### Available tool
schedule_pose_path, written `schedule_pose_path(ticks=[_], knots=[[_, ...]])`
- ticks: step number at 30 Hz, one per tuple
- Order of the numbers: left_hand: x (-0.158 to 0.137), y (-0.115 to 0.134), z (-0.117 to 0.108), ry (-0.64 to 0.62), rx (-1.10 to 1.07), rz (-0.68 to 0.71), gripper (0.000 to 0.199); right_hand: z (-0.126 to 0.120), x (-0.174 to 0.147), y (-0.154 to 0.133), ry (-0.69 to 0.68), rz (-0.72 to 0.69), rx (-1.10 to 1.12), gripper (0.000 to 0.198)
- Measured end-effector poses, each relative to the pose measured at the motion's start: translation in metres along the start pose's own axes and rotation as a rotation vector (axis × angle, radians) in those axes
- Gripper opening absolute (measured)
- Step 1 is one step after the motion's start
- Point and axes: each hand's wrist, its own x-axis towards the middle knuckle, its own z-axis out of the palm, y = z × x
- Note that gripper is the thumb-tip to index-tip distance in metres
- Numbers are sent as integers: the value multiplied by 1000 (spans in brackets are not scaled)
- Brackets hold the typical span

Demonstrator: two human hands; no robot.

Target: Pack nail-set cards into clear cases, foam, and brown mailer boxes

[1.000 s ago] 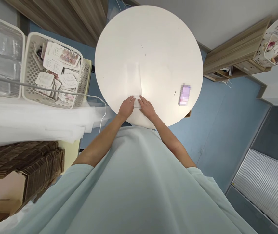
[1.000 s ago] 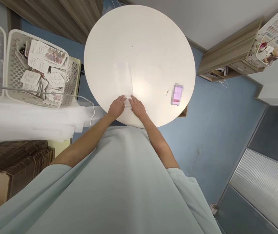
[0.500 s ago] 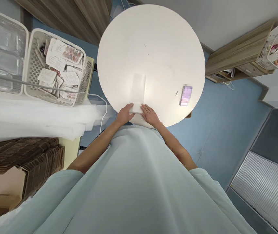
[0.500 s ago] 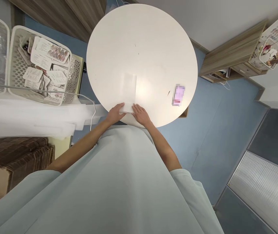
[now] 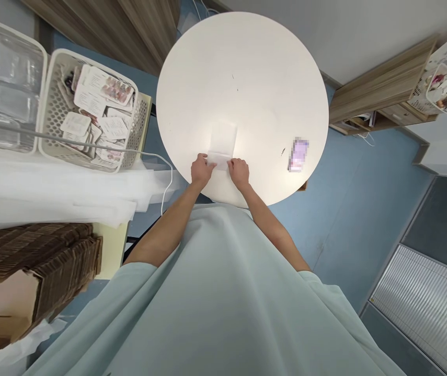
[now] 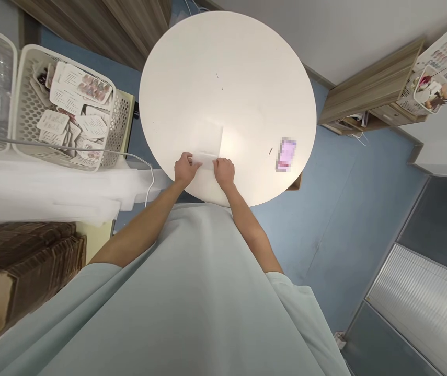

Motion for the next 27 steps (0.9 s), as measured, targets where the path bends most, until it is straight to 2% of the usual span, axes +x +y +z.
schedule_pose_path(ticks=[2, 5, 7, 9, 14, 19, 23, 27], knots=[[3, 2, 2, 33, 59, 58, 58, -1, 3, 0, 29, 17, 4, 31], [7, 3, 5, 53, 164, 290, 64, 1, 6, 0, 104, -39, -20, 37], [11, 1, 6, -17, 213, 462, 60, 2, 8, -1, 110, -135, -29, 43], [15, -1, 7, -106, 248, 557, 57, 4, 10, 1, 65, -223, -24, 47], [14, -11, 3, -176, 347, 616, 60, 8, 4, 14, -47, -333, -37, 54], [-20, -30, -5, -240, 405, 673, 65, 21, -23, 32, -111, -397, -83, 63], [-47, -47, -8, -302, 433, 624, 76, 36, -52, 44, -126, -472, -102, 62], [-54, -54, -10, -373, 407, 572, 84, 42, -70, 52, -138, -503, -89, 62]])
